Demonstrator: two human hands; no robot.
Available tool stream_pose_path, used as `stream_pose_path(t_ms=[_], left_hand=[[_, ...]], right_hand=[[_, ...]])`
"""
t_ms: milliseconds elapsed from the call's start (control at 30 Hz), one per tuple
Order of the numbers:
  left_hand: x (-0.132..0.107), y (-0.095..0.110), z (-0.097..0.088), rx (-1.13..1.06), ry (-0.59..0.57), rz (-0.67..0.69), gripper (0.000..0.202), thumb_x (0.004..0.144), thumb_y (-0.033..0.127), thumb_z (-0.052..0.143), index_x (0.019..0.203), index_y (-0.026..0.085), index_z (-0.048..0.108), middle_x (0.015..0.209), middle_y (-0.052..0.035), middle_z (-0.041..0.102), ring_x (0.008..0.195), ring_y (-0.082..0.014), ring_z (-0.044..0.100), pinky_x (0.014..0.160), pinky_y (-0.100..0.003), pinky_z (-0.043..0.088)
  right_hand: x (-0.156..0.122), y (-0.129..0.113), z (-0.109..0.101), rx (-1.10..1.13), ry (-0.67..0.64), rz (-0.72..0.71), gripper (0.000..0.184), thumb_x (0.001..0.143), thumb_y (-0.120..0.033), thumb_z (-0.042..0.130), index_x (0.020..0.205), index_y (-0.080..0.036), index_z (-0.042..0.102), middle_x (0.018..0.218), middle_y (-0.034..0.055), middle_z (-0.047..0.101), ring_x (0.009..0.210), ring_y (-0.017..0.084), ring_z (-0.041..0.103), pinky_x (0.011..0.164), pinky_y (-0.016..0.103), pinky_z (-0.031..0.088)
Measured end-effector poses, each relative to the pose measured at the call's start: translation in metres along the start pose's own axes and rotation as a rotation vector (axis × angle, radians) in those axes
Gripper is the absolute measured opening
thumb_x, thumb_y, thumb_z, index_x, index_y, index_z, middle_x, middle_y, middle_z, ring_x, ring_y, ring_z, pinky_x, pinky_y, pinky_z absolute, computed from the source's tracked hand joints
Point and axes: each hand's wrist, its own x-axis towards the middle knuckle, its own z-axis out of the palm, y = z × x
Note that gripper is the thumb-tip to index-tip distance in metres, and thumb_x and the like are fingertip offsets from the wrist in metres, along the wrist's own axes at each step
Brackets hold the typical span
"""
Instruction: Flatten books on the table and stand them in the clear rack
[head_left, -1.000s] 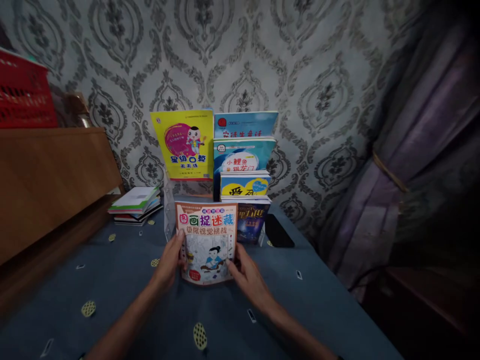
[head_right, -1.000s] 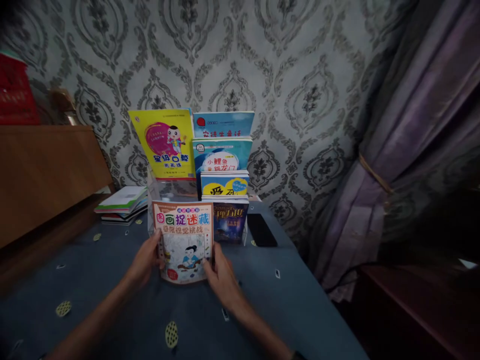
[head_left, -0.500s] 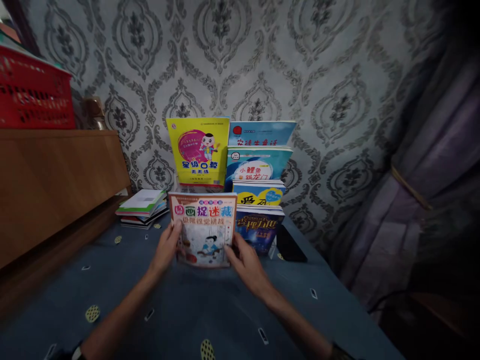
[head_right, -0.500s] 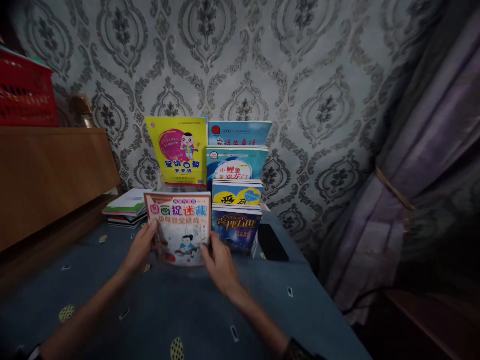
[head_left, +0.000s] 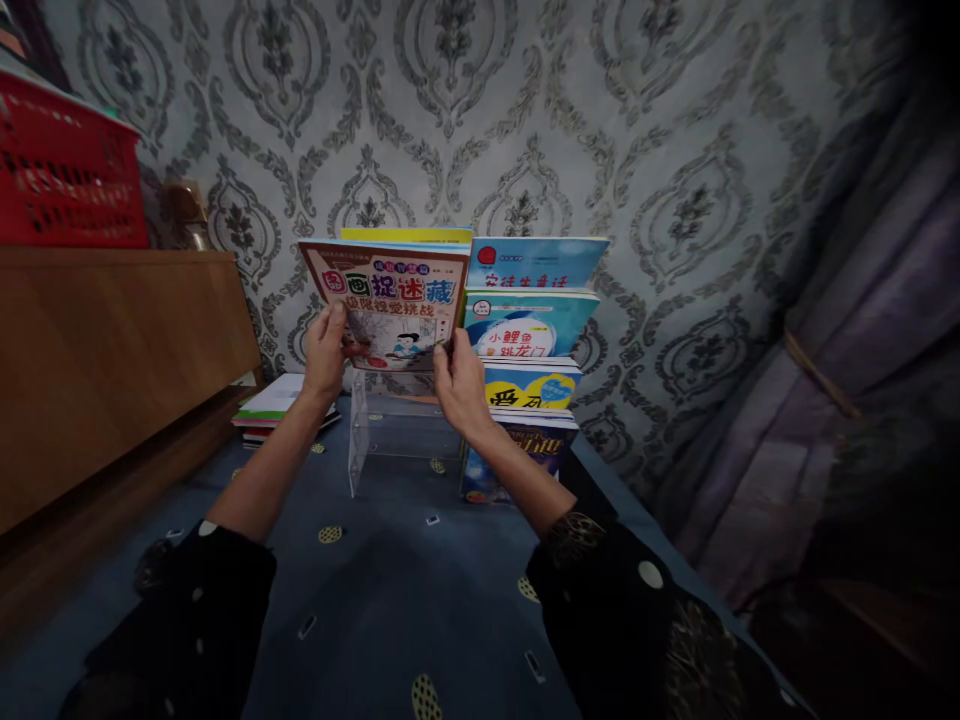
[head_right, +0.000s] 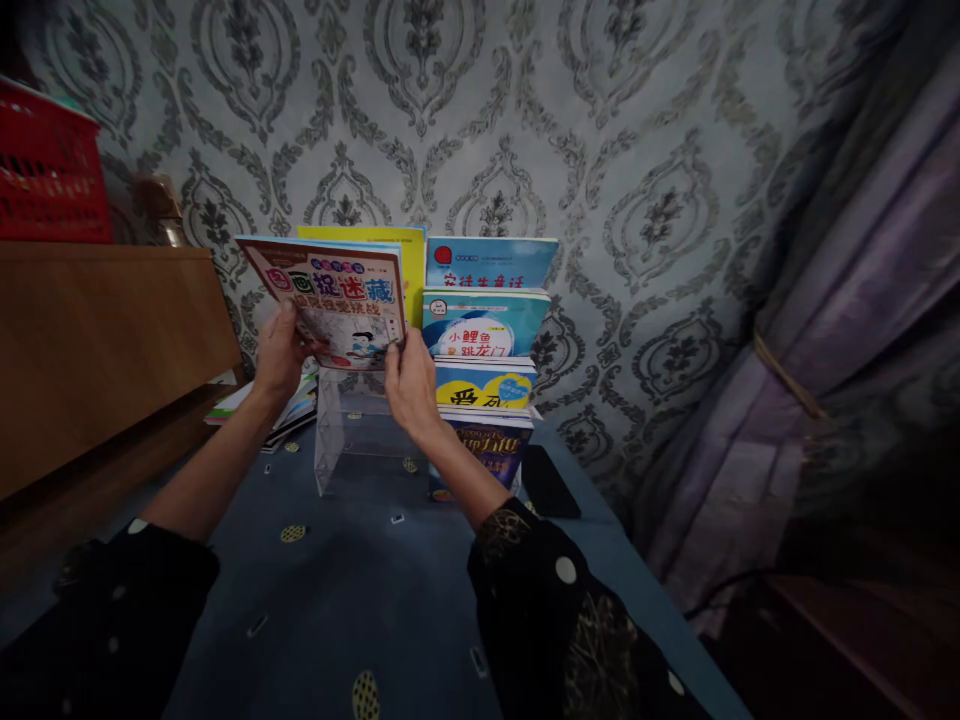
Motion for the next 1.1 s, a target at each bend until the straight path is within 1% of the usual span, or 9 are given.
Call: stream_pose_path(t_ms=[233,333,533,633,700,767,833,933,1100], left_hand=[[-0.005,-0.002,0.006,-0.036,-0.044,0.006,0.056,0.082,0.074,0.064,0.100,0.021,0.069,0.085,-0.0039,0.061,0.071,-0.0145,0.062,0.057,-0.023,0.057],[-0.006,-0.006,0.007,-0.063,-0.027,-0.016,0.056,0.080,0.073,0.067,0.100,0.021,0.070,0.090,-0.0048,0.063,0.072,-0.0142,0.061,0.055,-0.022,0.056],[-0.012,-0.024,0.003,-0.141,0.030,-0.127,0.059,0.071,0.073,0.074,0.096,0.020,0.069,0.092,-0.0042,0.067,0.067,-0.0117,0.060,0.048,-0.017,0.052],[-0.016,-0.030,0.003,-0.158,0.048,-0.152,0.060,0.070,0.074,0.074,0.098,0.020,0.068,0.098,-0.0051,0.068,0.071,-0.0131,0.062,0.049,-0.017,0.053],[-0.018,-0.033,0.002,-0.147,0.063,-0.168,0.060,0.070,0.074,0.074,0.097,0.021,0.067,0.099,-0.0055,0.068,0.073,-0.0136,0.062,0.050,-0.018,0.054],[-0.019,-0.036,0.001,-0.115,0.093,-0.169,0.058,0.069,0.072,0.075,0.093,0.021,0.065,0.097,-0.0045,0.066,0.072,-0.0125,0.060,0.049,-0.017,0.053],[-0.019,-0.039,0.000,-0.073,0.130,-0.149,0.055,0.068,0.070,0.077,0.088,0.021,0.061,0.092,-0.0023,0.062,0.071,-0.0113,0.057,0.048,-0.016,0.052],[-0.019,-0.043,-0.002,0.005,0.161,-0.115,0.053,0.069,0.068,0.075,0.084,0.020,0.058,0.083,0.0004,0.055,0.069,-0.0106,0.052,0.047,-0.016,0.052],[-0.020,-0.044,-0.007,0.178,0.147,-0.064,0.043,0.079,0.061,0.067,0.082,0.018,0.059,0.076,0.0016,0.053,0.064,-0.0101,0.051,0.046,-0.016,0.049]], right_hand=[[-0.003,0.002,-0.007,-0.027,0.024,-0.006,0.011,0.098,-0.032,0.039,0.093,-0.024,0.044,0.084,0.0041,0.057,0.078,0.022,0.055,0.076,0.040,0.048],[-0.004,0.003,-0.008,-0.040,0.009,-0.001,0.011,0.098,-0.032,0.037,0.093,-0.024,0.042,0.085,0.0050,0.058,0.079,0.022,0.055,0.076,0.040,0.047],[-0.007,0.014,-0.001,-0.068,-0.076,0.036,0.012,0.098,-0.032,0.037,0.094,-0.024,0.045,0.087,0.0072,0.061,0.083,0.024,0.059,0.079,0.040,0.049],[-0.008,0.019,0.002,-0.072,-0.102,0.038,0.018,0.099,-0.033,0.037,0.104,-0.021,0.050,0.095,0.0109,0.066,0.091,0.027,0.062,0.083,0.043,0.051],[-0.010,0.022,0.003,-0.071,-0.116,0.033,0.028,0.100,-0.034,0.036,0.116,-0.018,0.052,0.106,0.0159,0.068,0.100,0.029,0.063,0.090,0.047,0.052],[-0.014,0.023,0.005,-0.070,-0.104,0.028,0.041,0.100,-0.036,0.036,0.130,-0.013,0.049,0.124,0.0212,0.064,0.116,0.032,0.061,0.101,0.052,0.048],[-0.019,0.023,0.008,-0.058,-0.078,0.020,0.052,0.101,-0.040,0.035,0.143,-0.011,0.042,0.141,0.0229,0.056,0.133,0.033,0.052,0.111,0.056,0.041],[-0.026,0.023,0.011,-0.035,-0.064,0.008,0.059,0.102,-0.043,0.033,0.154,-0.014,0.032,0.154,0.0197,0.044,0.145,0.032,0.039,0.120,0.058,0.032],[-0.039,0.020,0.014,-0.022,-0.057,-0.001,0.056,0.103,-0.037,0.034,0.156,-0.019,0.032,0.164,0.0134,0.032,0.152,0.029,0.028,0.124,0.057,0.027]])
